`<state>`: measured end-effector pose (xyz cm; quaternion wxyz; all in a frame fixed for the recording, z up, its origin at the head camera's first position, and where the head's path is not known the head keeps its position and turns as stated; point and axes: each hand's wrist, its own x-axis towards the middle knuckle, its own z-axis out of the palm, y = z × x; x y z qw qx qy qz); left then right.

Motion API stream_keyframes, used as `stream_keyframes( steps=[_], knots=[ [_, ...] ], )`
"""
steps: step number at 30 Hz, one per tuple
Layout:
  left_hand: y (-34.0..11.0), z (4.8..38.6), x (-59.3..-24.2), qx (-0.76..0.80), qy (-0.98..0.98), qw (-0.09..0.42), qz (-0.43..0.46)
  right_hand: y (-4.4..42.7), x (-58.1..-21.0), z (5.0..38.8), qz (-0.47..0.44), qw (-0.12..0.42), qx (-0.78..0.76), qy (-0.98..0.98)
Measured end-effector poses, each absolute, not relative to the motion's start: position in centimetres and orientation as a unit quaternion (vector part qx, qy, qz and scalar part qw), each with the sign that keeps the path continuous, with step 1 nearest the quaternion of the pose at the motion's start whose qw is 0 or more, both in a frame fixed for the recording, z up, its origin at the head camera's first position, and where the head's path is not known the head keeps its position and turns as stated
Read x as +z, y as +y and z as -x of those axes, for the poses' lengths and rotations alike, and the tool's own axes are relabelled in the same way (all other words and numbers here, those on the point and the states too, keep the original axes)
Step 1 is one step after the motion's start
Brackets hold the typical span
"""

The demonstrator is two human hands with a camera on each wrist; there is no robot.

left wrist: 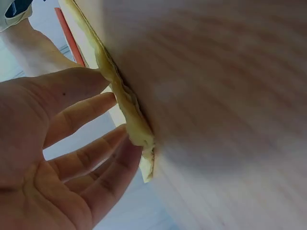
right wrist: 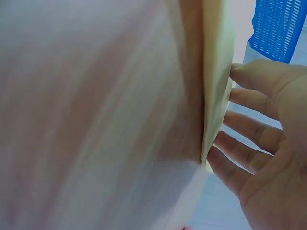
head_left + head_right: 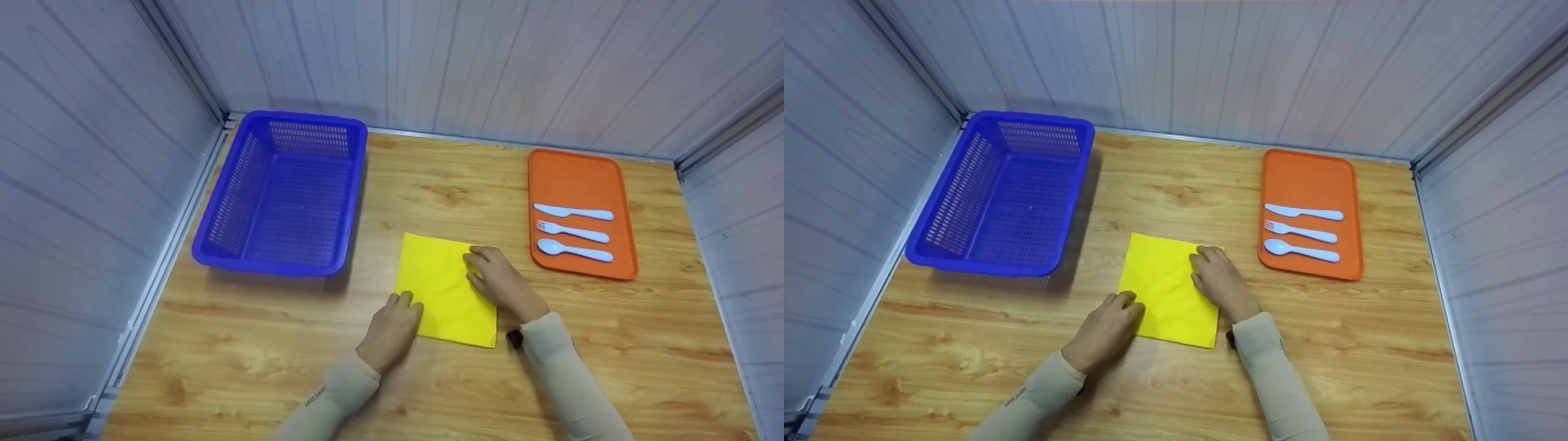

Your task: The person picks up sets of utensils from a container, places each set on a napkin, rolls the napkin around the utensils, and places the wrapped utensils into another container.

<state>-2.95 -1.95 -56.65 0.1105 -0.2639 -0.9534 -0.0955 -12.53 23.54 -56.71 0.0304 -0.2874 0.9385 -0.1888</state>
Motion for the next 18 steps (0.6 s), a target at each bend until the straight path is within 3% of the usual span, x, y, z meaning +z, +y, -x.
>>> stream_keyframes(
  steps=[10,18],
  knots=[
    [-2.2,5.1,-55.7,-0.115,-0.964,0.038,0.236,23.8,-55.3,13.3,0.252,0.13,-0.161,0.945],
    [-2.0,8.6,-54.8,-0.107,-0.97,-0.02,0.219,23.9,-55.0,13.7,0.22,0.136,-0.15,0.954]
  ],
)
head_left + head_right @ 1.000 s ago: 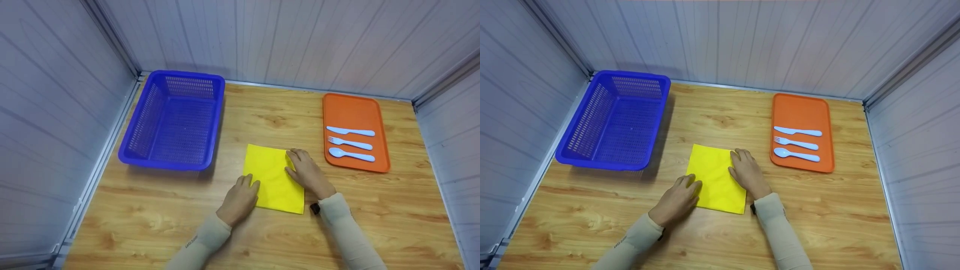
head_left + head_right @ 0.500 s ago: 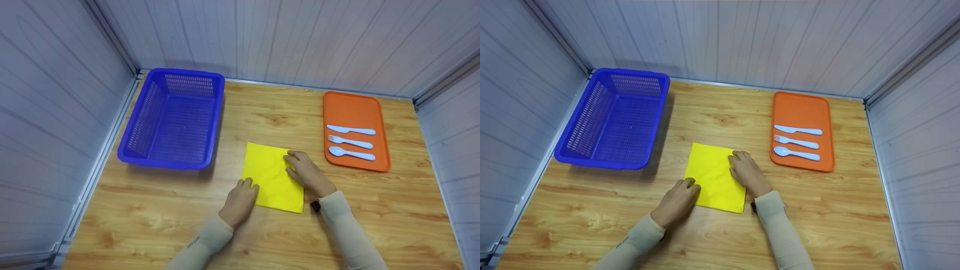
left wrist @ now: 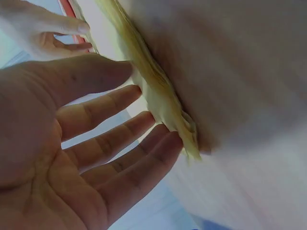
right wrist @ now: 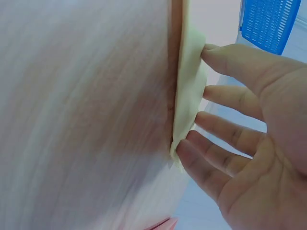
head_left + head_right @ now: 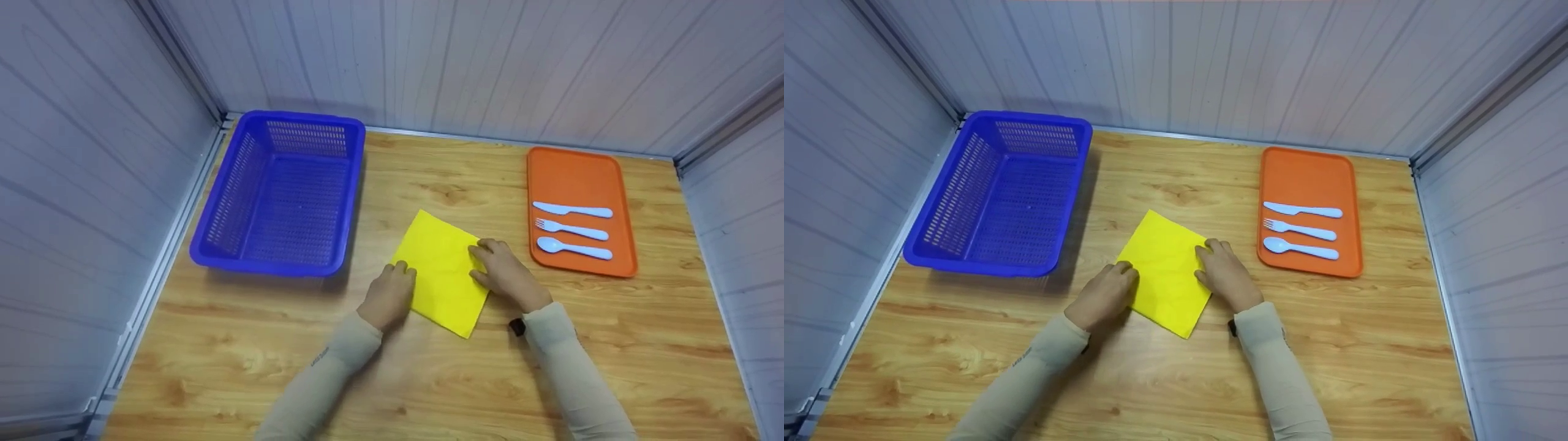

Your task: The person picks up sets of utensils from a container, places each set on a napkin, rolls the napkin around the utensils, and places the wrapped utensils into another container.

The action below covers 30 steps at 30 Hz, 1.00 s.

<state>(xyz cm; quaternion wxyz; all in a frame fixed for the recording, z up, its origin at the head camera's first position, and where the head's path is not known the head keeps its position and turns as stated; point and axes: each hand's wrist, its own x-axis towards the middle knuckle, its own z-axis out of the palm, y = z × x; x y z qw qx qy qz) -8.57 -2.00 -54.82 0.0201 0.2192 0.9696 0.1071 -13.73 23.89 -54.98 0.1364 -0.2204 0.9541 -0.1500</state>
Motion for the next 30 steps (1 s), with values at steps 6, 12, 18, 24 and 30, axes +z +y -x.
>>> stream_keyframes(
  steps=[6,12,18,24,30],
  knots=[
    [-1.2,11.6,-54.7,0.128,0.97,0.096,-0.182,24.0,-54.8,14.1,0.191,0.144,-0.139,0.961],
    [-0.9,14.1,-54.6,0.099,0.97,0.132,-0.18,24.0,-54.7,14.3,0.166,0.166,-0.132,0.963],
    [-1.1,15.7,-54.4,0.126,0.963,0.164,-0.174,24.1,-54.7,14.3,0.166,0.149,-0.128,0.966],
    [-1.4,16.1,-54.6,0.136,0.958,0.184,-0.173,24.1,-54.9,14.2,0.164,0.149,-0.123,0.967],
    [-1.8,15.9,-54.6,0.144,0.959,0.177,-0.171,23.9,-54.9,14.0,0.156,0.149,-0.129,0.968]
  ],
)
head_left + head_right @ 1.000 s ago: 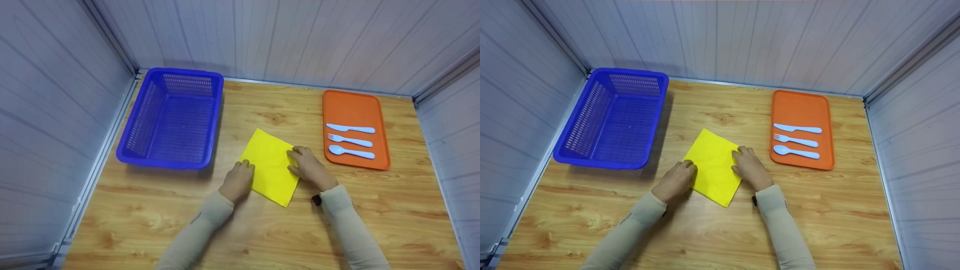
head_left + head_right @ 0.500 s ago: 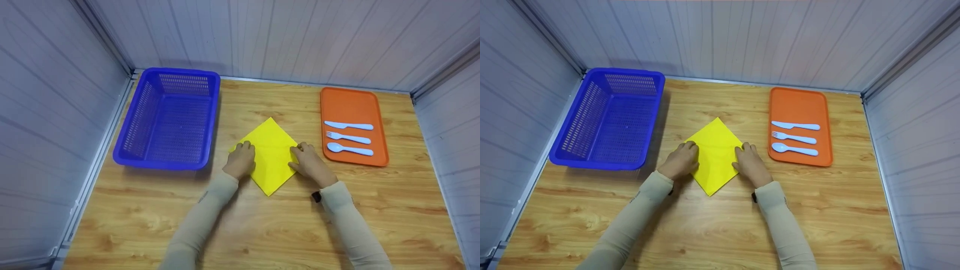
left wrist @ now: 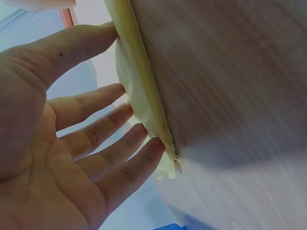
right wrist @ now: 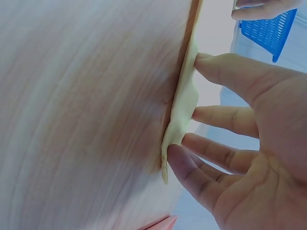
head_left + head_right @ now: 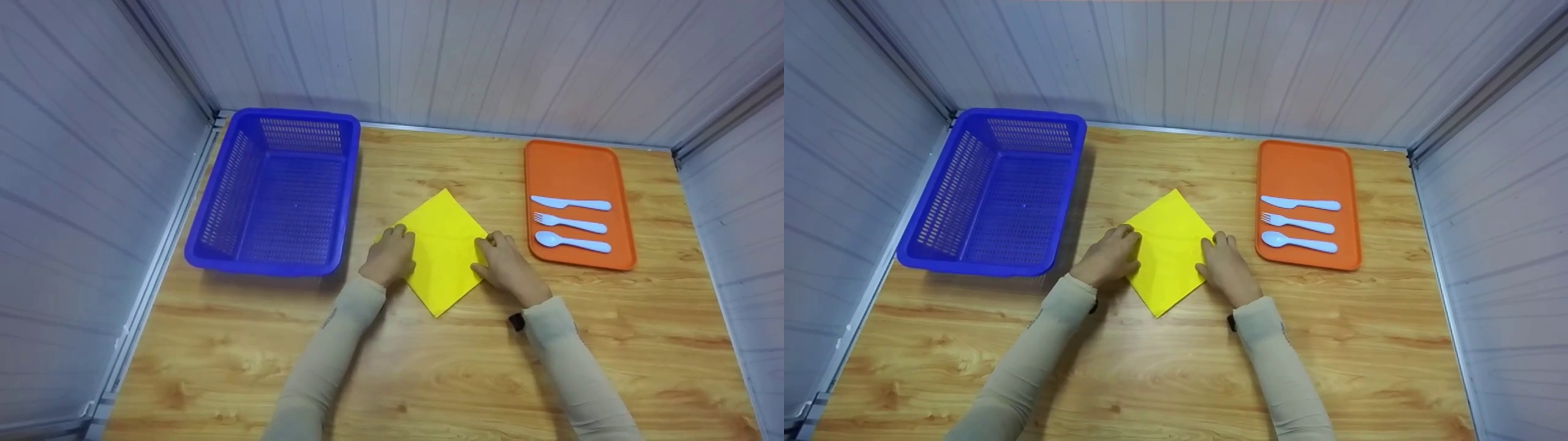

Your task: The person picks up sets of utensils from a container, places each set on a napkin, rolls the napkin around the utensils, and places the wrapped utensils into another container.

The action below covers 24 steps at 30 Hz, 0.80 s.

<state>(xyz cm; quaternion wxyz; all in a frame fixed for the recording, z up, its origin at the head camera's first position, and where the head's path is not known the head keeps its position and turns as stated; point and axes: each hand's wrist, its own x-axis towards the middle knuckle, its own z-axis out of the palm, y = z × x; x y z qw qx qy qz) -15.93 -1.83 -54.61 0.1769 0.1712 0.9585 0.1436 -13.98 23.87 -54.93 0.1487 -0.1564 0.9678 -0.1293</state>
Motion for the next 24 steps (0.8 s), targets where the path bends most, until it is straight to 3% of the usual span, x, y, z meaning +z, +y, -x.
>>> stream_keyframes(
  steps=[16,24],
  knots=[
    [-1.9,15.5,-54.3,0.114,0.965,0.154,-0.178,24.1,-55.0,13.9,0.151,0.151,-0.143,0.966],
    [-0.3,15.2,-52.8,0.1,0.969,0.095,-0.203,25.1,-54.1,14.0,0.155,0.098,-0.159,0.97]
  ],
)
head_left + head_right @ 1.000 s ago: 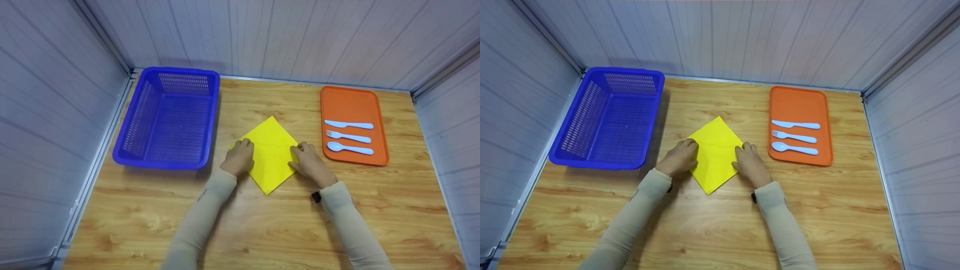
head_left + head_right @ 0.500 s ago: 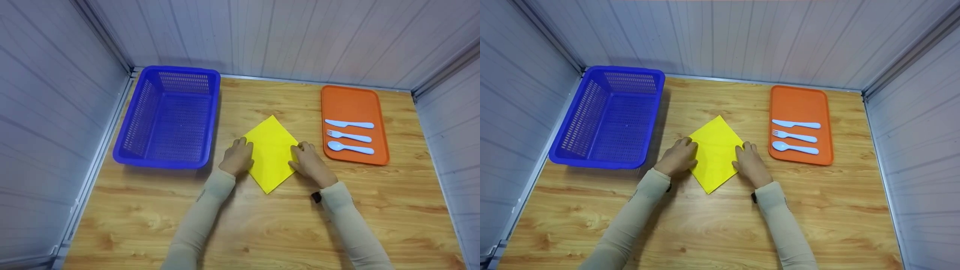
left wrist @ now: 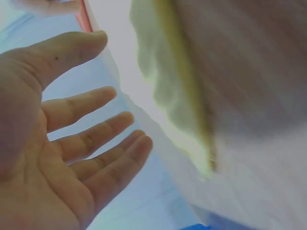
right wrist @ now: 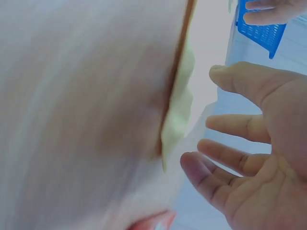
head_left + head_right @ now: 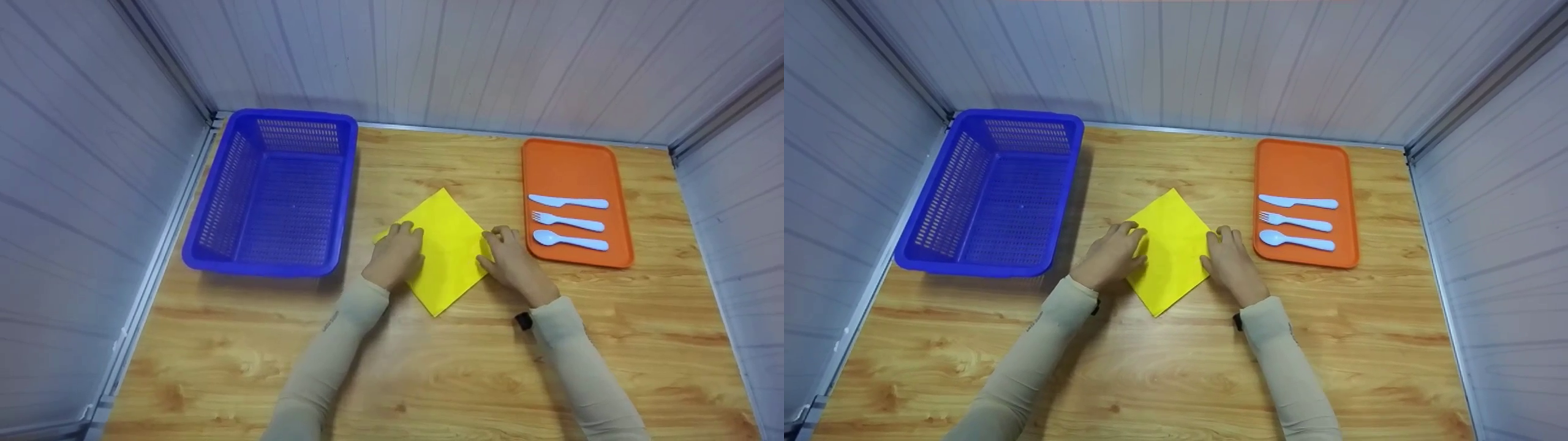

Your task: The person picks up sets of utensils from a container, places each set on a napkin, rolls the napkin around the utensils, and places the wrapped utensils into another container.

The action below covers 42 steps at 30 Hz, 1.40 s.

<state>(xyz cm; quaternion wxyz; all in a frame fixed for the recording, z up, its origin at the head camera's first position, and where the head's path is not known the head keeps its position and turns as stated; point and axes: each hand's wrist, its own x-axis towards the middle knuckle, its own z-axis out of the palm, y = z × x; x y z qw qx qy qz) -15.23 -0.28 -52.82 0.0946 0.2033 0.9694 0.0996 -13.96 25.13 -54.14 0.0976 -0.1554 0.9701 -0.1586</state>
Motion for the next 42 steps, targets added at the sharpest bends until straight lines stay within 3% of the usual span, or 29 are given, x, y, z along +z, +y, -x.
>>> stream_keyframes(
  steps=[9,13,25,34,42],
  knots=[
    [4.8,15.1,-52.2,0.092,0.953,0.019,-0.287,30.1,-53.3,14.2,0.221,-0.072,-0.123,0.965],
    [7.8,14.8,-52.6,0.098,0.941,-0.005,-0.325,32.6,-53.3,14.4,0.211,-0.11,-0.124,0.963],
    [16.6,14.3,-54.1,0.041,0.914,0.096,-0.393,38.4,-53.9,15.1,0.151,-0.088,-0.111,0.978],
    [18.7,14.5,-55.0,-0.009,0.911,0.084,-0.404,40.0,-54.7,15.5,0.124,-0.018,-0.092,0.988],
    [19.5,14.5,-54.8,-0.02,0.909,0.046,-0.413,41.2,-55.4,15.2,0.137,-0.054,-0.088,0.985]
  ],
)
